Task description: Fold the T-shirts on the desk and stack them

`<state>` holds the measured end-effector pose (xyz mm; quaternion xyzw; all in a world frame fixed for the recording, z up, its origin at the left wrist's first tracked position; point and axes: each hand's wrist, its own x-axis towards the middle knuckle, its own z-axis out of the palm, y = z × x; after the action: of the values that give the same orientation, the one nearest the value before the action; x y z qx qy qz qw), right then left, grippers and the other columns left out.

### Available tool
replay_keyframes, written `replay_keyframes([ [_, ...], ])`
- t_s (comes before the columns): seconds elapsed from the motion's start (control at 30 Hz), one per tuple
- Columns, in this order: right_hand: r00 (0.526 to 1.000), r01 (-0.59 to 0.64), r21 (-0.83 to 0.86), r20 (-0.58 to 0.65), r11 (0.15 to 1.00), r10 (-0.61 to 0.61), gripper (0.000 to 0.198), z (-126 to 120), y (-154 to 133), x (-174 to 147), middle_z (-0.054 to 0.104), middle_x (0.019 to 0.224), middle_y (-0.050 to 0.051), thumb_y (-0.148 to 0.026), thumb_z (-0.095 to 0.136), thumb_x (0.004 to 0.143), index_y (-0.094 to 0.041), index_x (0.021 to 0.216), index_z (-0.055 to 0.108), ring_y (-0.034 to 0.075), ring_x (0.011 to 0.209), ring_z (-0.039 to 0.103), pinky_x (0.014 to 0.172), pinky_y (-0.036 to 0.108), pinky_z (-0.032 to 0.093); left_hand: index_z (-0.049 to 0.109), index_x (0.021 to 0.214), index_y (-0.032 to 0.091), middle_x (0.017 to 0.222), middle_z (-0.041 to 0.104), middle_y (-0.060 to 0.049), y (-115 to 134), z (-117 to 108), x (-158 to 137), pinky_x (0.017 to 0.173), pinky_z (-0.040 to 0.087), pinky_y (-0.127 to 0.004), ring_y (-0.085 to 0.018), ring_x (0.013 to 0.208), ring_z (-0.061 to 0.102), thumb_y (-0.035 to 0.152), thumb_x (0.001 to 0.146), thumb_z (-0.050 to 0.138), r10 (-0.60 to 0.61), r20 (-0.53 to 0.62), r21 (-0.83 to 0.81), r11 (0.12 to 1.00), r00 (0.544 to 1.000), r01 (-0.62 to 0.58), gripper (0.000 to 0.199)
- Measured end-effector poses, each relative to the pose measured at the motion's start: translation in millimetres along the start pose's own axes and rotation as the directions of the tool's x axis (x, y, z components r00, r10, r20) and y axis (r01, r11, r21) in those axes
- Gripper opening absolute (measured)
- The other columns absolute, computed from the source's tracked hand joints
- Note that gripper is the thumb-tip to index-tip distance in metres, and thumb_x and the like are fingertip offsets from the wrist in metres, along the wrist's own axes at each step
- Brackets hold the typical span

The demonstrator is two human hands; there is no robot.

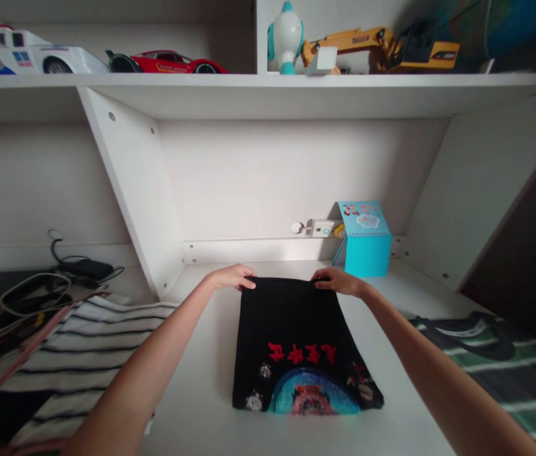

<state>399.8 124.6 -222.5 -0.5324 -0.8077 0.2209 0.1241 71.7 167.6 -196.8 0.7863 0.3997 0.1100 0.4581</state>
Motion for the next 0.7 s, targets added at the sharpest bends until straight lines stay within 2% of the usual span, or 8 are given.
replay_keyframes([
  [0.13, 0.994, -0.112, -0.133, -0.028, 0.985, 0.109, 0.025, 19.1, 8.2, 9.4, 0.058, 0.105, 0.005, -0.034, 0.053, 0.086, -0.015, 0.102, 0.057, 0.018, 0.093, 0.056, 0.082, 0.039, 0.046, 0.06, 0.062, 0.019, 0.068, 0.061, 0.0, -20.0, 14.2, 17.4, 0.068, 0.044, -0.025, -0.021, 0.079, 0.058, 0.018, 0.05, 0.073, -0.03, -0.205, 0.173, 0.983, 0.978, 0.067, 0.017],
  [0.27, 0.982, -0.187, -0.232, -0.075, 0.955, 0.174, 0.026, 35.3, 3.0, 4.0, 0.057, 0.107, 0.005, -0.034, 0.053, 0.086, -0.016, 0.105, 0.055, 0.017, 0.091, 0.056, 0.079, 0.037, 0.048, 0.058, 0.061, 0.02, 0.064, 0.06, -0.001, -32.9, 30.3, 18.8, 0.072, 0.044, -0.029, -0.025, 0.078, 0.059, 0.015, 0.05, 0.072, -0.017, -0.282, 0.225, 0.971, 0.959, 0.083, 0.018],
  [0.37, 0.978, -0.184, -0.259, -0.148, 0.948, 0.149, 0.022, 14.7, -13.4, -8.2, 0.06, 0.097, 0.003, -0.033, 0.054, 0.085, -0.015, 0.096, 0.058, 0.015, 0.084, 0.058, 0.075, 0.034, 0.048, 0.057, 0.054, 0.019, 0.056, 0.057, 0.0, -16.6, 22.8, 11.0, 0.072, 0.044, -0.029, -0.024, 0.073, 0.06, 0.016, 0.054, 0.069, 0.032, -0.268, 0.266, 0.963, 0.963, 0.042, 0.013],
  [0.47, 0.945, -0.169, -0.253, -0.317, 0.953, 0.084, 0.015, -31.0, -38.7, -35.1, 0.062, 0.086, 0.004, -0.025, 0.057, 0.081, -0.014, 0.091, 0.06, 0.017, 0.082, 0.058, 0.074, 0.031, 0.046, 0.062, 0.068, 0.019, 0.07, 0.062, 0.0, 25.4, 4.4, -8.1, 0.076, 0.042, -0.027, -0.021, 0.079, 0.059, 0.02, 0.062, 0.065, 0.145, -0.269, 0.299, 0.952, 0.952, -0.061, 0.006],
  [0.5, 0.921, -0.172, -0.248, -0.383, 0.954, 0.066, 0.018, -47.3, -49.0, -48.7, 0.062, 0.086, 0.004, -0.024, 0.056, 0.081, -0.014, 0.095, 0.06, 0.018, 0.082, 0.058, 0.075, 0.03, 0.046, 0.062, 0.075, 0.019, 0.078, 0.064, 0.0, 43.4, -1.1, -18.1, 0.078, 0.042, -0.026, -0.02, 0.082, 0.058, 0.022, 0.066, 0.063, 0.217, -0.283, 0.317, 0.941, 0.934, -0.122, 0.01],
  [0.57, 0.844, -0.15, -0.228, -0.537, 0.962, 0.004, 0.028, -73.5, -72.9, -82.0, 0.062, 0.091, 0.005, -0.026, 0.054, 0.081, -0.016, 0.107, 0.054, 0.018, 0.081, 0.058, 0.073, 0.03, 0.046, 0.061, 0.085, 0.019, 0.089, 0.063, 0.0, 79.9, -7.8, -42.9, 0.081, 0.041, -0.026, -0.019, 0.087, 0.057, 0.026, 0.072, 0.059, 0.38, -0.33, 0.377, 0.892, 0.864, -0.248, 0.015],
  [0.63, 0.719, -0.071, -0.232, -0.686, 0.97, -0.111, 0.034, -82.8, -100.6, -119.6, 0.061, 0.093, 0.003, -0.03, 0.053, 0.082, -0.02, 0.115, 0.049, 0.017, 0.078, 0.058, 0.072, 0.03, 0.047, 0.059, 0.087, 0.019, 0.093, 0.062, 0.0, 109.1, -6.8, -70.0, 0.085, 0.04, -0.027, -0.018, 0.091, 0.056, 0.027, 0.075, 0.055, 0.508, -0.371, 0.456, 0.829, 0.777, -0.324, 0.014],
  [0.7, 0.588, 0.01, -0.31, -0.767, 0.951, -0.256, 0.033, -71.2, -129.0, -156.0, 0.06, 0.094, 0.002, -0.029, 0.052, 0.082, -0.022, 0.114, 0.049, 0.016, 0.08, 0.059, 0.073, 0.03, 0.048, 0.058, 0.087, 0.02, 0.093, 0.062, 0.001, 122.3, 1.4, -93.0, 0.088, 0.039, -0.028, -0.017, 0.092, 0.056, 0.025, 0.077, 0.052, 0.557, -0.375, 0.51, 0.792, 0.741, -0.337, 0.013],
])
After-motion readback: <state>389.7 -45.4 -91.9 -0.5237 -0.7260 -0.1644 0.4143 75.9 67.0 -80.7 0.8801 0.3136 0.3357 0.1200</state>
